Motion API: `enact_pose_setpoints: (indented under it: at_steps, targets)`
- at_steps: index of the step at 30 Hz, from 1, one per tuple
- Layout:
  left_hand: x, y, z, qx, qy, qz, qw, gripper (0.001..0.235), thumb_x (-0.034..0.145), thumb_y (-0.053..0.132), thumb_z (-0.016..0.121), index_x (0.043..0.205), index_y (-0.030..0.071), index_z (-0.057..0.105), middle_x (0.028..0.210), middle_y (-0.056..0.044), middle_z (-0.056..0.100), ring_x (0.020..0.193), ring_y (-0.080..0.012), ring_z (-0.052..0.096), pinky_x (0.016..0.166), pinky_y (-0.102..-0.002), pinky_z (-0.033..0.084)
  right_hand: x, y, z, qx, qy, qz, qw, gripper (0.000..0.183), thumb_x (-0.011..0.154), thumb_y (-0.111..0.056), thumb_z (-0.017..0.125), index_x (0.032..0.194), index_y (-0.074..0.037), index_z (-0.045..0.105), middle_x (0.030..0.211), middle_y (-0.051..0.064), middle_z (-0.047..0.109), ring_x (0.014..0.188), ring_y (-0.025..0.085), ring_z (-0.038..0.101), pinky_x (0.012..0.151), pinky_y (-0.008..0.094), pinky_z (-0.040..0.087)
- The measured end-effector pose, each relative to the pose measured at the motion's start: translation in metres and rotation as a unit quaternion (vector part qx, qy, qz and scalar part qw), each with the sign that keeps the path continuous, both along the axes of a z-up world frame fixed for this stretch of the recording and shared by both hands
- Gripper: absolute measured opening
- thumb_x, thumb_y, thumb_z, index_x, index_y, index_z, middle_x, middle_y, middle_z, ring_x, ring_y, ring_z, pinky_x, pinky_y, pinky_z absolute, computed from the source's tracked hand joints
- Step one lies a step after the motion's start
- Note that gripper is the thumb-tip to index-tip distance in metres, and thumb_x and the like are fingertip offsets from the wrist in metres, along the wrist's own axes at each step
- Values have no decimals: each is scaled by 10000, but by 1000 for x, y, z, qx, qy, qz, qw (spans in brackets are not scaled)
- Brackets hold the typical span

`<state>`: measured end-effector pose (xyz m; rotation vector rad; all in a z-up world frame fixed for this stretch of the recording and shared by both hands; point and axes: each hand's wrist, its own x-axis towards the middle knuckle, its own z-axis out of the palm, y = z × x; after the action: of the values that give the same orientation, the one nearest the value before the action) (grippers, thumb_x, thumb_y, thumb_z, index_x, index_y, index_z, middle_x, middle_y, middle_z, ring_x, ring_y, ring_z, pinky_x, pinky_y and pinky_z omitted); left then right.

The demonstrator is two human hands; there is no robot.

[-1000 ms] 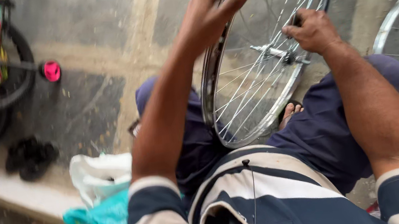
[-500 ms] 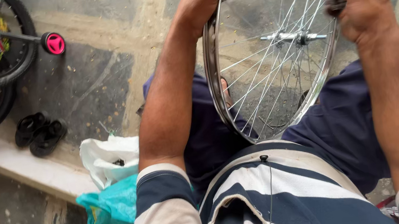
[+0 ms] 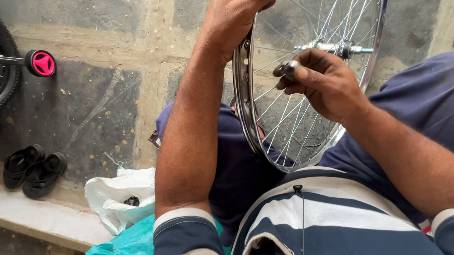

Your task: The person sits on the floor and works on a bicycle wheel, using a small tool to adjust the spokes and rim. They rotate the wheel and continue tightening or adjusting components by hand.

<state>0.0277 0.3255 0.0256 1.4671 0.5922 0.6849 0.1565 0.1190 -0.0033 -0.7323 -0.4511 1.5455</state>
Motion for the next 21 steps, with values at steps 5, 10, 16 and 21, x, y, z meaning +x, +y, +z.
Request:
enact_pose_setpoints:
  at_steps: [5,10,16,21]
  targets:
    - [2,1,0,14,4,-15,1000,541,957,418,798,1330,74,613,1063,-71,769,1030,-139,782,920,-327,670,0,-5,11,201,-547,-56,810,286,901,-98,858,1102,-32,667,1283,172,639,1114,238,718,918,329,655]
    - [6,0,2,20,5,-32,999,404,991,397,774,1217,71,698,1034,-75,783,1003,-163,761,893,-337,635,-1,-8,24,251,-624,-81,736,321,851,-117,897,1104,-40,715,1226,152,642,1102,270,711,882,336,650]
    - [1,-3,5,20,19,-26,999,349,998,392,735,1171,89,714,1065,-48,793,1075,-147,769,955,-351,634,0,-10,27,282,-613,-94,732,305,864,-129,898,1102,-51,723,1188,149,671,1069,249,727,856,316,658]
    - [-2,-7,4,24,14,-20,999,347,991,398,743,1142,86,727,1045,-58,800,1058,-164,769,951,-365,632,-4,-14,27,284,-643,-88,705,294,858,-150,907,1070,-42,734,1171,136,696,1034,239,747,849,320,653]
